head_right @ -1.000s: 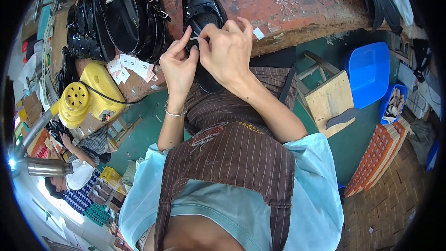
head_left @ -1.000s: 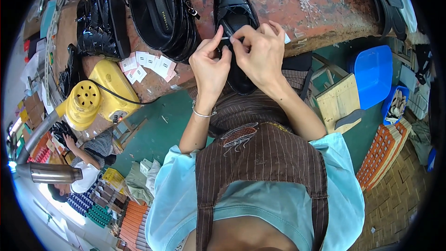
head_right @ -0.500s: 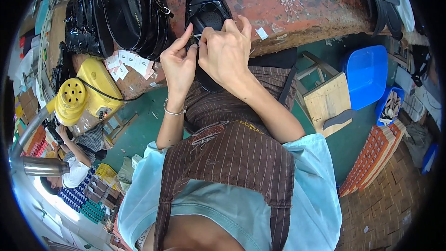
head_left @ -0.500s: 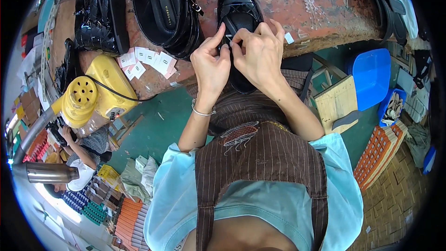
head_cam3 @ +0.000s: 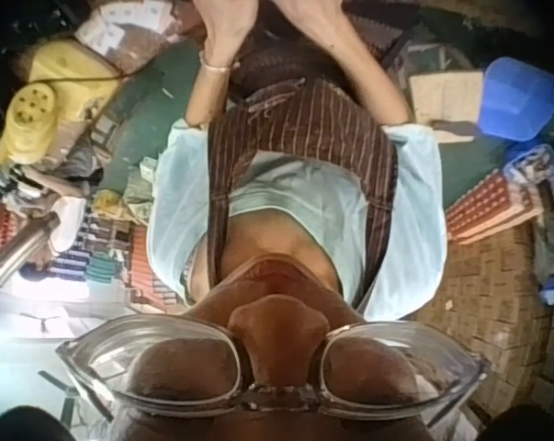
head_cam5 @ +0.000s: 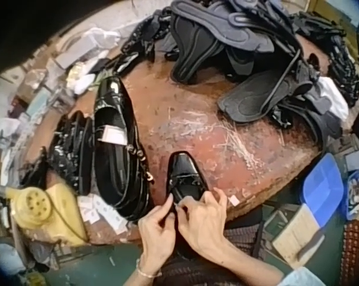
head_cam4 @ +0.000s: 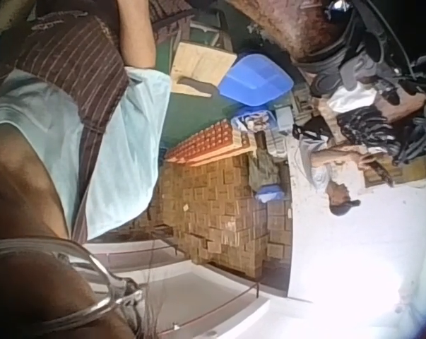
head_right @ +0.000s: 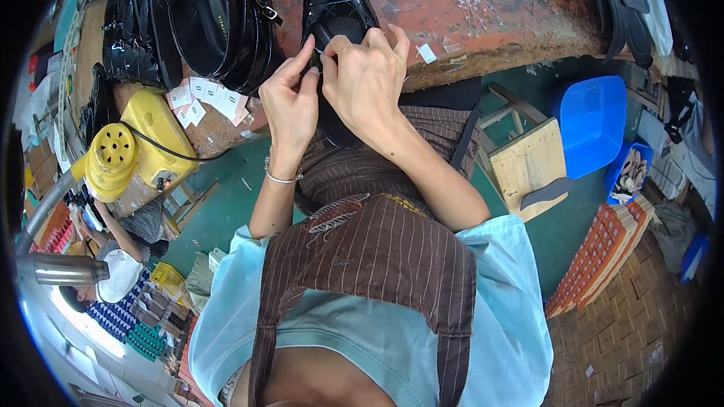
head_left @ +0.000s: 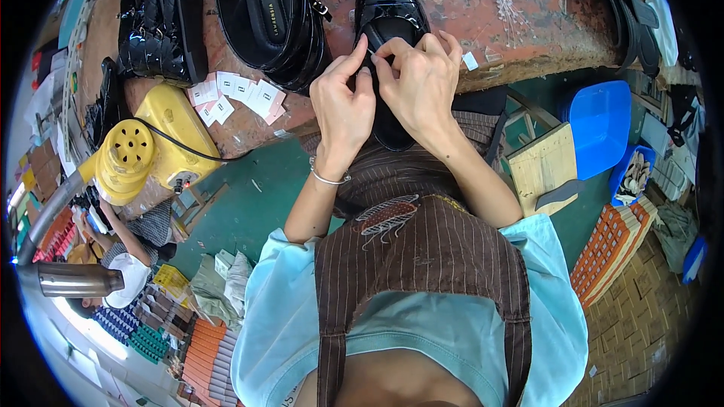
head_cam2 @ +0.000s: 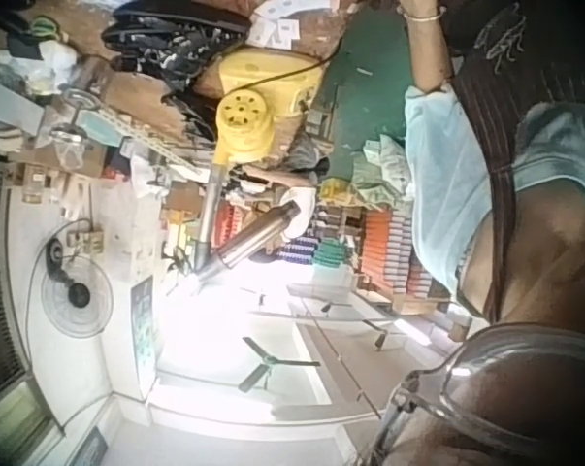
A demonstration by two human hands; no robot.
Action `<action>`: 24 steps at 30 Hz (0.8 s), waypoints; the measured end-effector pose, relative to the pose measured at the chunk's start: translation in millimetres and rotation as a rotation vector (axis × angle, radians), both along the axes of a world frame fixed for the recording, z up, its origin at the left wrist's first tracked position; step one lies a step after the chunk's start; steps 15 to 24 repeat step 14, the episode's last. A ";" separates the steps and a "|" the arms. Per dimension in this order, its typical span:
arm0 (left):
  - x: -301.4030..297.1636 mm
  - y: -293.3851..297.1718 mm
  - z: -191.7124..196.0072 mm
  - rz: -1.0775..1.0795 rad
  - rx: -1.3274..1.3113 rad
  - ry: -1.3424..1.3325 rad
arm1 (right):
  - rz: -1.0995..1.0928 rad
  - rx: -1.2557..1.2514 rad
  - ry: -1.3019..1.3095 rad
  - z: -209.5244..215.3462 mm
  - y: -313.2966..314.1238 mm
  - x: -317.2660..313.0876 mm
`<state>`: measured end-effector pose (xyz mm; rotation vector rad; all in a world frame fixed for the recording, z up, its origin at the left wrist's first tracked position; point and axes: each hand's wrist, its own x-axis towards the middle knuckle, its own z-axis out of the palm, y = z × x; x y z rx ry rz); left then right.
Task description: Placing insoles into black shoes and applying labels to the inner soles.
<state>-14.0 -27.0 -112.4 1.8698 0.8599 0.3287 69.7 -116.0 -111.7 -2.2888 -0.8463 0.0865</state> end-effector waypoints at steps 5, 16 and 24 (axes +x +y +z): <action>8.2 2.5 3.5 -0.109 0.529 0.057 | -0.025 0.027 0.029 -0.9 -5.9 0.5; 6.6 -3.6 7.1 -0.087 0.542 0.020 | 0.031 0.059 -0.047 -3.1 -13.5 6.0; 6.6 -3.6 7.1 -0.087 0.542 0.020 | 0.031 0.059 -0.047 -3.1 -13.5 6.0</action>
